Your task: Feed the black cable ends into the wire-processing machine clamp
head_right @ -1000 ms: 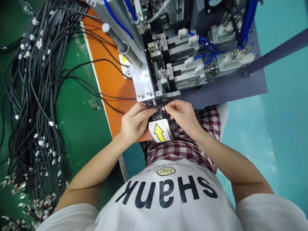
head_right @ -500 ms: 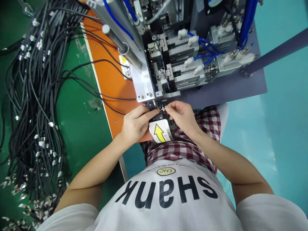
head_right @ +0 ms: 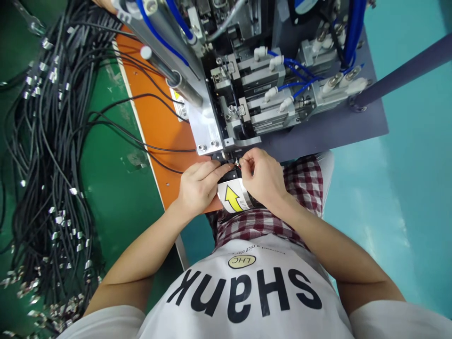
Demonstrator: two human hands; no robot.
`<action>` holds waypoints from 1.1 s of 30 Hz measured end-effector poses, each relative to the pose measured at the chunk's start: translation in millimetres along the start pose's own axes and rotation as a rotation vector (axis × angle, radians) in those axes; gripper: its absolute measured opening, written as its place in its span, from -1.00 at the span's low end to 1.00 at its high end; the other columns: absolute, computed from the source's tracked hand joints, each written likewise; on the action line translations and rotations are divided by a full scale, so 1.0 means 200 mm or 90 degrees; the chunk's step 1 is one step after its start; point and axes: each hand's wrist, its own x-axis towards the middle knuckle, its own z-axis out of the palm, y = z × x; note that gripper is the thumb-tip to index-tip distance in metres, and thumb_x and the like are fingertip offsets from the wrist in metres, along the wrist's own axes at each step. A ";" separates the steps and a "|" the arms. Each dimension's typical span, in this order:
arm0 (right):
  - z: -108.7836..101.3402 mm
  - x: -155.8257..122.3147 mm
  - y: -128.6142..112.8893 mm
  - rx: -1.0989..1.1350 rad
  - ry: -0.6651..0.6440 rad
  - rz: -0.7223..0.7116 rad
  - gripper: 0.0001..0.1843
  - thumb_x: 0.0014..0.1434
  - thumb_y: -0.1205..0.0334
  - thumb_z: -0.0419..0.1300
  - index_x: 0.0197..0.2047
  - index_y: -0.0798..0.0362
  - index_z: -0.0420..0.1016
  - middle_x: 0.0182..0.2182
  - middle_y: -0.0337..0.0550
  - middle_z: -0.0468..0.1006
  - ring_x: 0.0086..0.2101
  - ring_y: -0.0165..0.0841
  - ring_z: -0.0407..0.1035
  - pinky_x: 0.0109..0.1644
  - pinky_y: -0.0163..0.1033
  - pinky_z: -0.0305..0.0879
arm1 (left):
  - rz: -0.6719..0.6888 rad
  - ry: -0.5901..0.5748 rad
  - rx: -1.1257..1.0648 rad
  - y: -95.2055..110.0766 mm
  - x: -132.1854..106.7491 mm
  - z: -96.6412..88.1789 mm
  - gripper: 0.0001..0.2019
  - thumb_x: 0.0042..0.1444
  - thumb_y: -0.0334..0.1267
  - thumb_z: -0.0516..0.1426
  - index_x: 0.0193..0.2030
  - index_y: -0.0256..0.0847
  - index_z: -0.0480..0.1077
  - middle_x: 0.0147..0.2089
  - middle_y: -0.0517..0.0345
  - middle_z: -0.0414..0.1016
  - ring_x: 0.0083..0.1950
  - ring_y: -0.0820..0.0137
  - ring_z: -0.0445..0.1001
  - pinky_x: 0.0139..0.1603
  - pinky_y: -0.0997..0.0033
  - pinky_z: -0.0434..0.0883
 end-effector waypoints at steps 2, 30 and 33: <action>-0.01 0.01 0.03 0.105 -0.053 0.048 -0.83 0.27 0.11 0.21 -0.30 0.02 0.45 -0.47 -0.20 0.52 -0.49 -0.35 0.38 -0.35 -0.22 0.26 | -0.001 0.003 0.006 0.00 0.00 0.00 -0.66 0.44 -0.30 -0.08 0.11 -0.20 0.48 -0.13 0.02 0.59 -0.20 0.33 0.50 -0.19 0.33 0.39; -0.07 -0.01 0.02 0.086 -0.066 -0.004 -0.72 0.30 -0.01 0.20 -0.19 0.03 0.57 -0.42 -0.20 0.55 -0.53 -0.42 0.29 -0.42 -0.26 0.16 | -0.066 0.044 -0.177 0.01 0.00 -0.01 -0.74 0.41 -0.34 -0.04 0.07 -0.21 0.42 -0.09 0.01 0.54 -0.06 0.34 0.53 -0.04 0.35 0.52; -0.05 -0.02 -0.02 0.061 -0.036 -0.031 -0.71 0.28 -0.02 0.21 -0.13 0.01 0.61 -0.45 -0.22 0.53 -0.54 -0.42 0.25 -0.42 -0.25 0.16 | -0.073 0.052 -0.192 0.01 0.00 0.00 -0.79 0.40 -0.33 -0.01 0.03 -0.19 0.41 -0.11 0.02 0.52 -0.05 0.34 0.53 -0.02 0.34 0.53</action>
